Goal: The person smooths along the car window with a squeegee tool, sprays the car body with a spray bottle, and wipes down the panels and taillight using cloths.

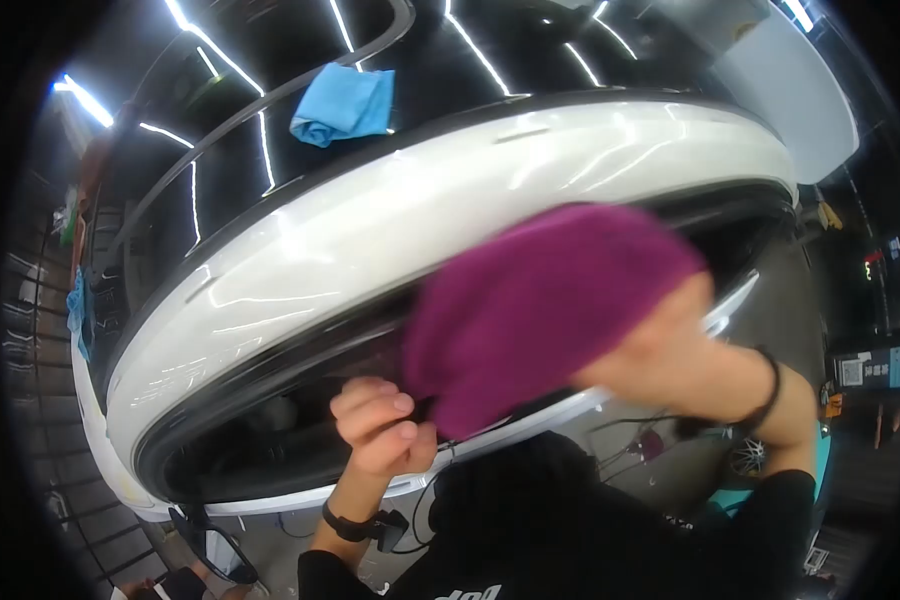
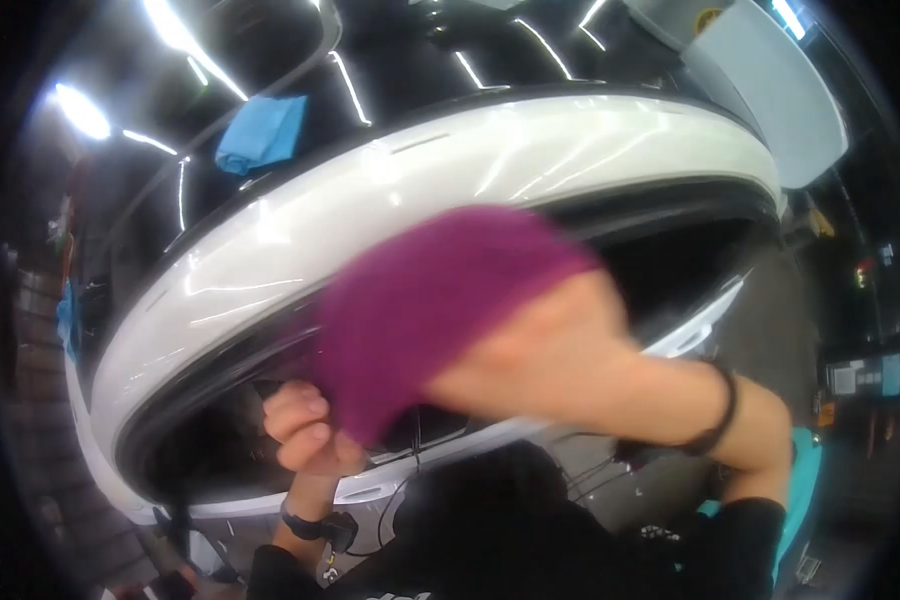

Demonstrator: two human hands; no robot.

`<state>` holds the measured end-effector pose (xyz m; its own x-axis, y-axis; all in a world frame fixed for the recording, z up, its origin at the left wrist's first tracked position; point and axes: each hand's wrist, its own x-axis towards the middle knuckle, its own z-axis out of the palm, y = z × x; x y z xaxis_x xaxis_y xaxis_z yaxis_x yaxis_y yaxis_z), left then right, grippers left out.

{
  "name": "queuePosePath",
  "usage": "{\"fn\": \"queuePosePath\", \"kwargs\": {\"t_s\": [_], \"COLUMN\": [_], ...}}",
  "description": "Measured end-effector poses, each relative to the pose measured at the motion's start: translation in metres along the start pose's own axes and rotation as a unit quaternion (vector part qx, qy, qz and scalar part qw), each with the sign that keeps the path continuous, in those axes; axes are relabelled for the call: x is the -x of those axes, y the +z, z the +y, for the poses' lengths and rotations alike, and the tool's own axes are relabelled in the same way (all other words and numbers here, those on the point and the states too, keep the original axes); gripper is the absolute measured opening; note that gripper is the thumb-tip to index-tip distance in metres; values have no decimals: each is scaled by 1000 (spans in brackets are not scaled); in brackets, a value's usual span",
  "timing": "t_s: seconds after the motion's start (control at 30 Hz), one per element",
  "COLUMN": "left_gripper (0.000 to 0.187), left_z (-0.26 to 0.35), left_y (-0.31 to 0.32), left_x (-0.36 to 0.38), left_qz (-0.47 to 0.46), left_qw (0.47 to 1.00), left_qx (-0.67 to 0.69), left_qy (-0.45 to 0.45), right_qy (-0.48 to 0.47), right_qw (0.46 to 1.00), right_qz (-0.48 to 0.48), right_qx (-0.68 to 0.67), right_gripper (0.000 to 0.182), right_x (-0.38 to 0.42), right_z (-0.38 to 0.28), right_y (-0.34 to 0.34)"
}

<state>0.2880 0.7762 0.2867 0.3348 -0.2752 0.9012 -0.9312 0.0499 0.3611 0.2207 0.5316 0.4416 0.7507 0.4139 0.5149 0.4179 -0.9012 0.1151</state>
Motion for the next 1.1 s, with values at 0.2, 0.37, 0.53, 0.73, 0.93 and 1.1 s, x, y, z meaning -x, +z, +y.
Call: {"fn": "queuePosePath", "kwargs": {"t_s": [0.2, 0.37, 0.53, 0.73, 0.93, 1.1], "left_gripper": [38, 43, 51, 66, 70, 63], "left_z": [-5, -8, -11, -69, -6, 5], "left_y": [2, 12, -4, 0, 26, 33], "left_x": [42, 53, 69, 172, 70, 42], "left_qz": [26, 162, 122, -234, -74, -45], "left_qw": [994, 955, 910, 909, 868, 885], "left_qx": [-83, 45, 109, -153, 108, 188], "left_qy": [-60, -244, -380, -309, -479, -425], "right_qy": [148, -73, -203, -31, -1, -58], "right_qw": [986, 981, 975, 989, 998, 997], "right_qz": [-14, 42, 81, -96, -37, -2], "right_qx": [-78, 172, -28, -108, 48, 48], "right_gripper": [25, 29, 12, 6, 31, 28], "right_x": [33, -6, -57, -53, 42, -30], "right_z": [40, -25, -95, -69, 51, -44], "right_y": [-14, 22, 74, 12, -40, 3]}}
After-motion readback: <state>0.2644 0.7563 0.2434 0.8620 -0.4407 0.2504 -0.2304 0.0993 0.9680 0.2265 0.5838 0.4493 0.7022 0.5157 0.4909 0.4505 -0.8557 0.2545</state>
